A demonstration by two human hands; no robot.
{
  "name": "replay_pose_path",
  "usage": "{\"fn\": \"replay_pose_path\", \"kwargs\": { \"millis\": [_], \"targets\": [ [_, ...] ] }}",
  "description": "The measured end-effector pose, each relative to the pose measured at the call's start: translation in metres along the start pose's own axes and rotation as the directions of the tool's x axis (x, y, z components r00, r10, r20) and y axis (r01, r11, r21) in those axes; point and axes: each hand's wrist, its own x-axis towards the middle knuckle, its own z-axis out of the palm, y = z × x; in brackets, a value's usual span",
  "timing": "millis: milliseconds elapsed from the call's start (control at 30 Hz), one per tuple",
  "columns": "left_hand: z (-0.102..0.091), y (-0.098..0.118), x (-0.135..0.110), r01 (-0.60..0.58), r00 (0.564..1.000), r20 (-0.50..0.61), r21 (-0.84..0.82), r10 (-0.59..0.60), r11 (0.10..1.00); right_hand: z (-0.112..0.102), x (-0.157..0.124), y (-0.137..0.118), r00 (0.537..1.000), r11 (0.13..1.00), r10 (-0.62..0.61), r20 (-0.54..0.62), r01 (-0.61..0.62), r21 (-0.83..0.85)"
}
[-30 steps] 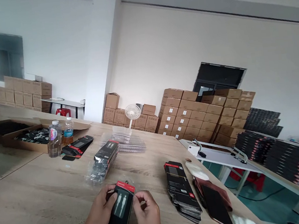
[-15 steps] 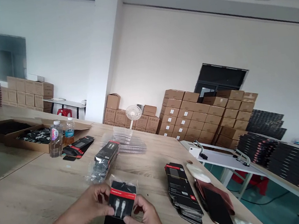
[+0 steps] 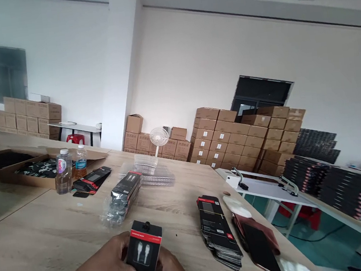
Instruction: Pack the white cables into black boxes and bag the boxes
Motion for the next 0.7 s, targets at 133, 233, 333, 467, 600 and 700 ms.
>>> {"fn": "replay_pose_path", "kwargs": {
  "millis": [133,233,333,467,600,700],
  "targets": [
    [0.004,-0.009,0.003,-0.007,0.999,0.047,-0.075,0.011,0.997,-0.009,0.003,0.003,0.969,0.987,-0.154,-0.195,0.14,-0.084],
    [0.016,-0.015,0.004,-0.029,0.996,0.084,-0.147,0.042,0.989,-0.018,0.009,0.007,0.91,0.989,-0.149,-0.387,0.146,-0.038],
    [0.028,-0.017,0.005,-0.025,0.993,0.114,-0.143,0.041,0.989,-0.028,0.013,0.013,0.819,0.978,-0.054,-0.571,0.16,0.137],
    [0.031,-0.009,0.002,-0.037,0.996,0.081,0.089,0.03,0.995,-0.037,0.015,0.022,0.783,0.941,0.034,-0.621,0.183,0.283],
    [0.023,0.005,-0.003,-0.02,0.999,-0.02,0.494,0.034,0.869,-0.036,0.018,0.028,0.803,0.947,0.012,-0.595,0.182,0.265],
    [0.015,0.013,-0.003,-0.019,0.989,-0.109,0.584,0.102,0.811,-0.032,0.02,0.037,0.787,0.984,-0.053,-0.615,0.147,0.103]
  ]
}}
